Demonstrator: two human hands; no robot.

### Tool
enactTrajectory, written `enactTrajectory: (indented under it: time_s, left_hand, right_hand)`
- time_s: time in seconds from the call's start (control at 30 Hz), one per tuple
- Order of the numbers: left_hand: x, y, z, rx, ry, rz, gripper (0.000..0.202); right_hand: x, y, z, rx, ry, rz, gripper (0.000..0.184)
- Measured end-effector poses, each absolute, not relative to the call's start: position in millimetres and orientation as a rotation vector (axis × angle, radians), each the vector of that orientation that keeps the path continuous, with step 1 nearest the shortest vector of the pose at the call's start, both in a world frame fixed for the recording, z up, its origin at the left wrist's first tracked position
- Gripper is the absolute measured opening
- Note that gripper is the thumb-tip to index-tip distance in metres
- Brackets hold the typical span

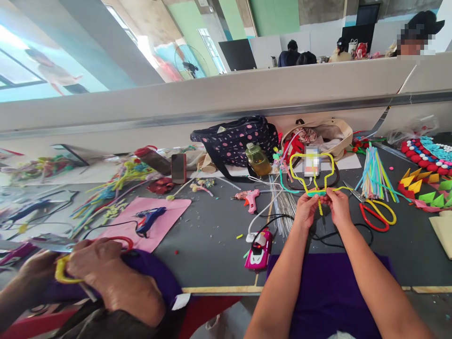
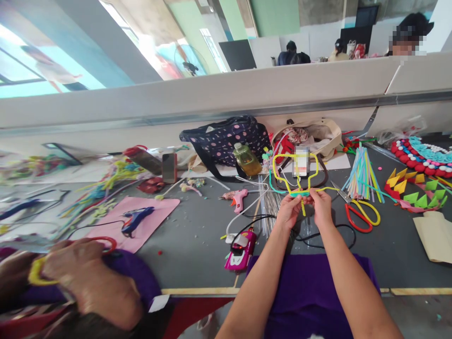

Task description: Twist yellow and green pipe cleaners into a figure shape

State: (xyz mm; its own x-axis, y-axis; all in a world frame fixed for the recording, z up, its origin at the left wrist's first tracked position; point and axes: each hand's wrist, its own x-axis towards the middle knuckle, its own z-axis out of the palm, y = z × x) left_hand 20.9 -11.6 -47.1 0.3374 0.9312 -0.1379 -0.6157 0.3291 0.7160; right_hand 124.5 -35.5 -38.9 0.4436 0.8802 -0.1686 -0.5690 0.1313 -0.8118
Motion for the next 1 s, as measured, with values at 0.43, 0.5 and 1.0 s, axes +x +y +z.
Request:
enactTrajectory:
  time_s: [0.43, 0.5, 1.0]
  left_hand:
    - [20.7, -12.3, -45.0, 0.564, 0.591, 1.089, 0.04]
    - [20.6, -12.0, -45.7, 0.554, 0.587, 1.087, 0.039]
    - [17.1, -11.8, -43.2, 0.556, 0.525, 1.026, 0.036]
  right_hand:
    - [124.4, -36.1, -39.2, -1.034, -0.402, 1.04, 0.029]
    - [124.5, -35.7, -39.7, -1.049, -0.398, 1.027, 0.031]
    - [128.3, -35.4, -39.6, -1.024, -0.418, 1.059, 0.034]
